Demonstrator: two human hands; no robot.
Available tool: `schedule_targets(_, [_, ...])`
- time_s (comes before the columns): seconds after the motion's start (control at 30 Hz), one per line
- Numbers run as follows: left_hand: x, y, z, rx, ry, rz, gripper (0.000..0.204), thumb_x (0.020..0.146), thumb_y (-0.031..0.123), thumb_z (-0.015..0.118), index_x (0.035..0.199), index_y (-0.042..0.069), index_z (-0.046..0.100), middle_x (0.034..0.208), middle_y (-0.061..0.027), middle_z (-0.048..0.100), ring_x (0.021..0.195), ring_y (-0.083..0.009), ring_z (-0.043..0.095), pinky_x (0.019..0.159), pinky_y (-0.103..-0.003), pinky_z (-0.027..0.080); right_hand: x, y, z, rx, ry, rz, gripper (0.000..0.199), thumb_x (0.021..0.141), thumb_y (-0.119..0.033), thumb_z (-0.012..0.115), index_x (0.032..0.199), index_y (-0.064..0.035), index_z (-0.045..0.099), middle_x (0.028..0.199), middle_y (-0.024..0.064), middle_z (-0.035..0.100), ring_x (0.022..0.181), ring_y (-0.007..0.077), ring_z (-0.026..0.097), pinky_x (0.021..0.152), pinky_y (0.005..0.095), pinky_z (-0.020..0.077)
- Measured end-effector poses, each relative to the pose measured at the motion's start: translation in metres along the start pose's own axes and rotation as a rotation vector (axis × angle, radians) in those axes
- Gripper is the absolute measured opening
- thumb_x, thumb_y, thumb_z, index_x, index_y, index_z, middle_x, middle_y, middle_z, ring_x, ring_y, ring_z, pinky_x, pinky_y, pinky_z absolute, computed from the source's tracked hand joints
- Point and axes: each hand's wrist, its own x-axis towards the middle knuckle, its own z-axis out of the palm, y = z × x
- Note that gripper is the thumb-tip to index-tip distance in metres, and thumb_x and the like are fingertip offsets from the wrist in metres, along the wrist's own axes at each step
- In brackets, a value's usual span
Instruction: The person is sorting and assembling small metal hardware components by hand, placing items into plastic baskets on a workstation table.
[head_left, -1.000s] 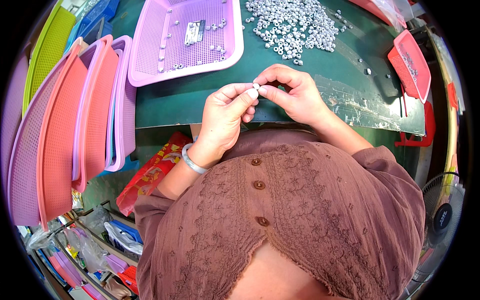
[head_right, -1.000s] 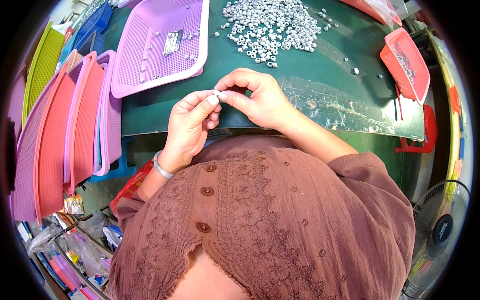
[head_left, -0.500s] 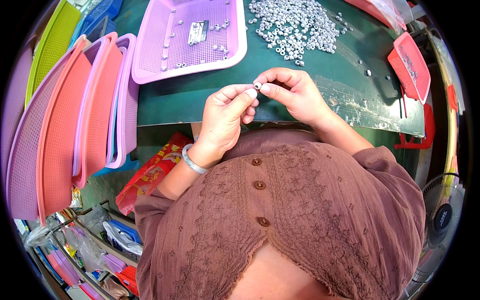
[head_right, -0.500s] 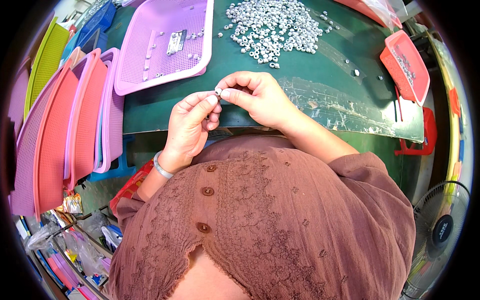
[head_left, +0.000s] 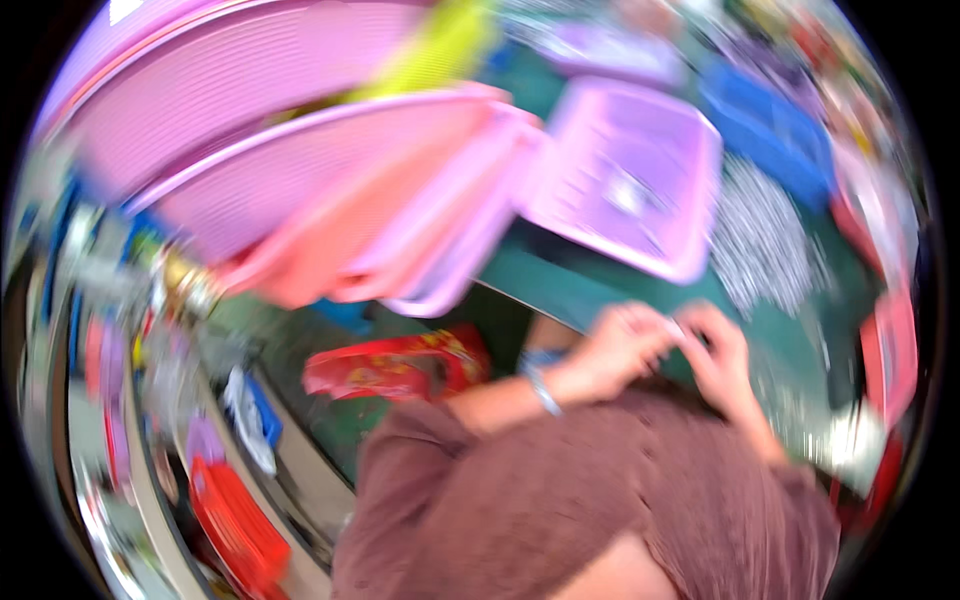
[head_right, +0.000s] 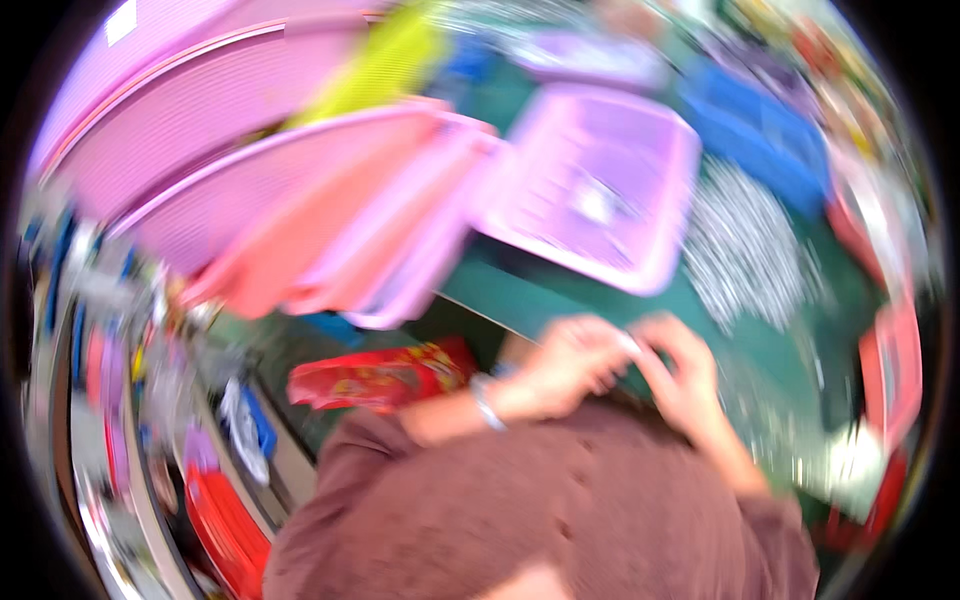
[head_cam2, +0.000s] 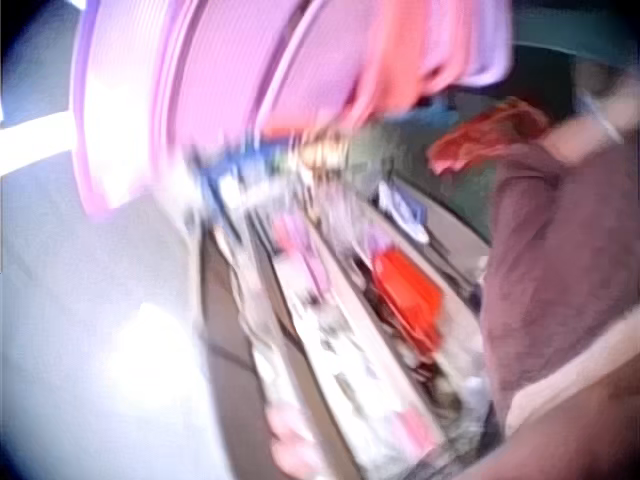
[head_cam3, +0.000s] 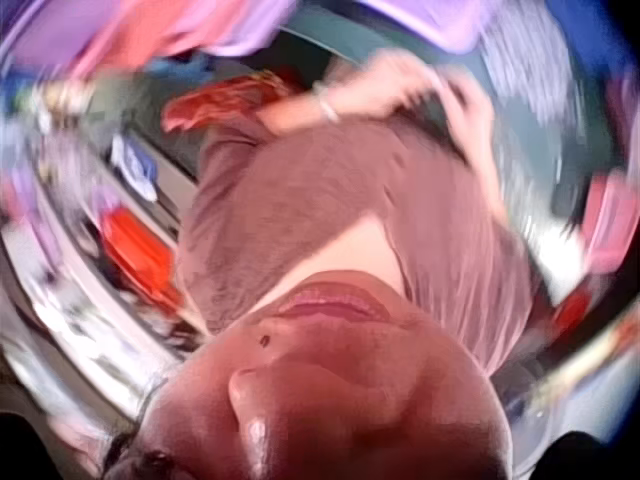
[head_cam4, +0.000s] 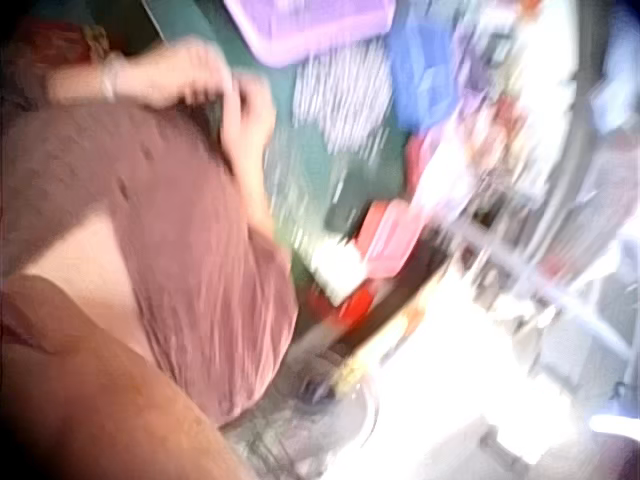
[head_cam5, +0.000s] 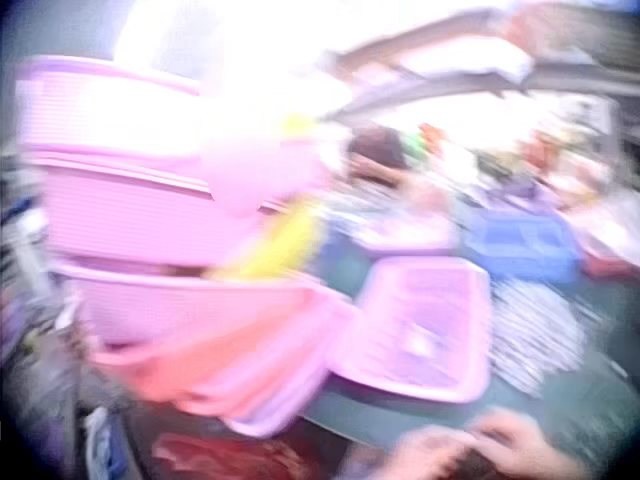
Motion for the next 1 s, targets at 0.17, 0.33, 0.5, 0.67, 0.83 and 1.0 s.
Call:
schedule_targets(0.17, [-0.034,-0.008,-0.028,-0.072,0.024,0.203,0.015,0.082,0.018,0.058,0.078,0.003,0.058,0.063,0.0015,0.050,0.052,-0.0043,0.043,0.043,-0.017,0.033,0.012,-0.036,0.036,-0.104,-0.123,-0.137,0.009,0.072,0.006,0.056,0.079,0.0014,0.056,0.076,0.0088,0.055,0.067,0.0160,0.052,0.060,0.0250,0.0423])
schedule_targets(0.33, [-0.069,-0.019,-0.078,-0.252,0.078,0.274,0.015,0.083,0.018,0.057,0.076,0.004,0.058,0.063,0.0004,0.049,0.050,-0.0046,0.042,0.041,-0.017,0.032,0.034,-0.052,0.093,-0.104,-0.329,-0.197,0.011,0.072,0.006,0.056,0.082,0.0009,0.057,0.077,0.0089,0.055,0.068,0.0166,0.053,0.060,0.0251,0.0423])
schedule_targets(0.5, [-0.085,-0.039,-0.113,-0.300,0.073,0.257,0.017,0.083,0.018,0.056,0.077,0.003,0.058,0.062,0.0007,0.049,0.048,-0.0042,0.041,0.040,-0.017,0.030,0.032,-0.053,0.131,-0.154,-0.433,-0.104,0.011,0.072,0.005,0.057,0.082,0.0005,0.058,0.077,0.0090,0.056,0.068,0.0176,0.054,0.061,0.0257,0.0428])
schedule_targets(0.67, [-0.095,-0.048,-0.140,-0.339,0.052,0.233,0.017,0.084,0.018,0.054,0.079,0.002,0.058,0.063,0.0010,0.049,0.049,-0.0039,0.040,0.041,-0.017,0.029,0.037,-0.058,0.161,-0.179,-0.488,-0.060,0.009,0.073,0.004,0.058,0.081,0.0006,0.059,0.077,0.0095,0.057,0.068,0.0179,0.054,0.061,0.0263,0.0433])
schedule_targets(0.83, [-0.097,-0.052,-0.157,-0.351,0.055,0.213,0.018,0.085,0.019,0.053,0.081,0.001,0.058,0.062,0.0014,0.048,0.050,-0.0036,0.040,0.042,-0.017,0.029,0.045,-0.057,0.177,-0.233,-0.562,-0.064,0.009,0.073,0.004,0.058,0.081,0.0013,0.059,0.078,0.0098,0.058,0.067,0.0179,0.054,0.060,0.0266,0.0433])
schedule_targets(1.0, [-0.093,-0.055,-0.167,-0.372,0.057,0.191,0.018,0.085,0.019,0.054,0.083,0.002,0.059,0.063,0.0020,0.047,0.051,-0.0033,0.040,0.042,-0.016,0.030,0.052,-0.059,0.184,-0.242,-0.598,-0.024,0.011,0.072,0.004,0.059,0.083,0.0014,0.059,0.079,0.0096,0.058,0.066,0.0171,0.053,0.059,0.0260,0.0430])
